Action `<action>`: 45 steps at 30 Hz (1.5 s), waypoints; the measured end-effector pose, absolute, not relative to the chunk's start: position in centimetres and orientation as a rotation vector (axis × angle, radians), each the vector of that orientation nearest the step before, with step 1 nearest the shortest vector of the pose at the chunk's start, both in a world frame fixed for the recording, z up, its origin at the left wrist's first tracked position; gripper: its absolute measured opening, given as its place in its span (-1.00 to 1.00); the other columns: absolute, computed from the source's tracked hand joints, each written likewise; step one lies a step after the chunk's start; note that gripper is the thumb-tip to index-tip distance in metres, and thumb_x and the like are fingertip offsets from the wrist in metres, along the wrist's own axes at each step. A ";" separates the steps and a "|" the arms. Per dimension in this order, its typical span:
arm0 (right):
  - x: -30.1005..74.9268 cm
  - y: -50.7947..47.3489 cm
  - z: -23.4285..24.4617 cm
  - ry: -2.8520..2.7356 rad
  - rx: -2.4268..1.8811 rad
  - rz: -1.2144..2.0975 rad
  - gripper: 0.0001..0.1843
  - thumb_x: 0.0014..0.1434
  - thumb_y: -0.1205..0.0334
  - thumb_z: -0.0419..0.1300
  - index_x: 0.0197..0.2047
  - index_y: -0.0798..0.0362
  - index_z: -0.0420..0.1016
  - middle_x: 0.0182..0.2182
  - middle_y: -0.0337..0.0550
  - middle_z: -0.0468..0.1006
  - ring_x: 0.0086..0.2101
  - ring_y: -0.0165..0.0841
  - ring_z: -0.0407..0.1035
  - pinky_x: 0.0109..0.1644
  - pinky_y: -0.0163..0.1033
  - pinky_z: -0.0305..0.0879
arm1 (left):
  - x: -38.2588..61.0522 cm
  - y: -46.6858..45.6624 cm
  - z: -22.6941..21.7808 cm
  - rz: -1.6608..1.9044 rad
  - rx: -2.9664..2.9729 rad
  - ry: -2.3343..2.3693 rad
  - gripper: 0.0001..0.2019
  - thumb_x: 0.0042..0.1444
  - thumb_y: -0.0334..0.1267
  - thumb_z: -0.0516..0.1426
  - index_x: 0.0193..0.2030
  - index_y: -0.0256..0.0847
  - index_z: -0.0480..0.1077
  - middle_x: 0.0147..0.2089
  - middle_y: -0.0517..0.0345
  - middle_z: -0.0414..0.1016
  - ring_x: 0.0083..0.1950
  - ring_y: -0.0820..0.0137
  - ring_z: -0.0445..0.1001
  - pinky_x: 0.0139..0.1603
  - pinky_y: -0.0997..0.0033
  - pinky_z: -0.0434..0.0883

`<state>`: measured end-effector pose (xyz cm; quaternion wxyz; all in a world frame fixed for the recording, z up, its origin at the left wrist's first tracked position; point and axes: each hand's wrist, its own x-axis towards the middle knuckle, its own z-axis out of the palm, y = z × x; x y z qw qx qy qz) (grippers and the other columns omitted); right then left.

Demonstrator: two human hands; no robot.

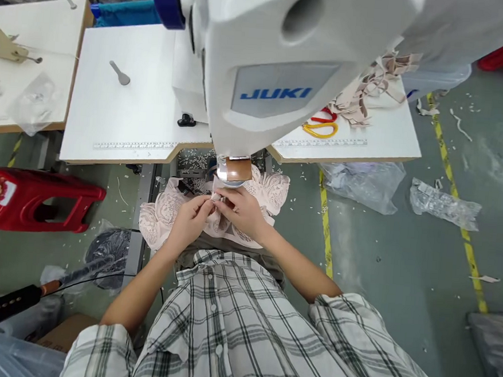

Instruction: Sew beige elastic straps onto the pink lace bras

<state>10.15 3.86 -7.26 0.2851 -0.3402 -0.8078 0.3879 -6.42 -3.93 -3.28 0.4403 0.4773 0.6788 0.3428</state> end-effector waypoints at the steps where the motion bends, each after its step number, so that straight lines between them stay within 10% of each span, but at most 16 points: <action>1: 10.0 4.0 -7.2 -2.140 -0.902 1.026 -0.62 0.35 0.01 0.09 0.05 0.04 0.55 -0.05 0.01 0.57 -0.35 -0.38 0.45 -0.19 -0.21 0.44 | -6.3 -3.9 -3.3 0.861 1.135 1.668 -0.64 0.33 -0.02 0.00 -0.04 -0.20 0.51 -0.22 0.10 0.53 -0.22 0.34 0.44 -0.20 0.42 0.35; 8: 10.1 3.7 -10.0 -2.275 -0.769 0.718 -0.67 0.38 0.12 0.03 -0.20 -0.03 0.62 -0.18 -0.08 0.65 -0.14 -0.28 0.50 -0.05 -0.17 0.44 | -4.8 -2.3 -4.6 0.879 1.123 1.746 -0.64 0.32 0.00 -0.02 -0.25 -0.23 0.42 -0.33 0.16 0.45 -0.26 0.36 0.39 -0.21 0.42 0.32; 13: 14.4 10.9 -10.3 -2.460 -0.837 0.618 -0.69 0.34 0.23 0.05 0.03 -0.06 0.56 -0.06 -0.13 0.62 -0.04 -0.38 0.48 0.05 -0.27 0.40 | -5.0 -1.5 -4.9 0.833 1.391 1.852 -0.56 0.27 0.14 -0.03 -0.43 -0.16 0.31 -0.50 0.19 0.37 -0.40 0.33 0.35 -0.35 0.39 0.26; 17: 20.0 22.3 -6.4 -2.319 -1.403 0.345 -0.48 0.26 0.50 -0.07 0.26 0.21 0.33 0.15 0.22 0.44 0.14 -0.20 0.33 0.24 -0.03 0.24 | -5.8 -1.7 -6.5 0.688 1.564 1.846 -0.56 0.25 0.14 -0.06 -0.47 -0.10 0.33 -0.50 0.12 0.45 -0.41 0.24 0.46 -0.36 0.34 0.30; 22: 23.2 29.3 -3.1 -2.523 -1.423 0.339 -0.59 0.18 0.45 0.13 0.12 0.20 0.44 -0.04 0.17 0.54 -0.04 -0.17 0.43 0.06 -0.16 0.30 | -7.2 -1.7 -7.3 0.558 1.718 1.924 -0.60 0.22 0.11 -0.03 -0.46 -0.06 0.41 -0.44 0.02 0.55 -0.32 0.09 0.56 -0.28 0.26 0.36; 34: 26.4 10.5 -4.2 -2.288 -1.410 0.597 -0.67 0.24 0.13 0.11 0.05 0.02 0.41 -0.12 0.00 0.55 -0.21 -0.23 0.49 -0.14 -0.14 0.42 | -7.4 -1.4 -2.1 0.781 1.194 1.751 -0.43 0.11 0.30 0.02 -0.19 -0.17 0.55 -0.17 -0.03 0.62 -0.05 0.04 0.56 -0.08 0.22 0.47; 45: 20.1 0.6 -4.4 -2.316 -1.034 0.654 -0.62 0.22 0.09 0.22 0.07 0.03 0.42 -0.05 0.05 0.53 -0.08 -0.17 0.48 -0.09 -0.06 0.51 | -5.3 -1.2 -1.3 1.069 0.608 1.368 -0.59 -0.02 0.07 0.30 -0.22 -0.26 0.54 -0.35 0.14 0.53 -0.37 0.44 0.40 -0.34 0.49 0.34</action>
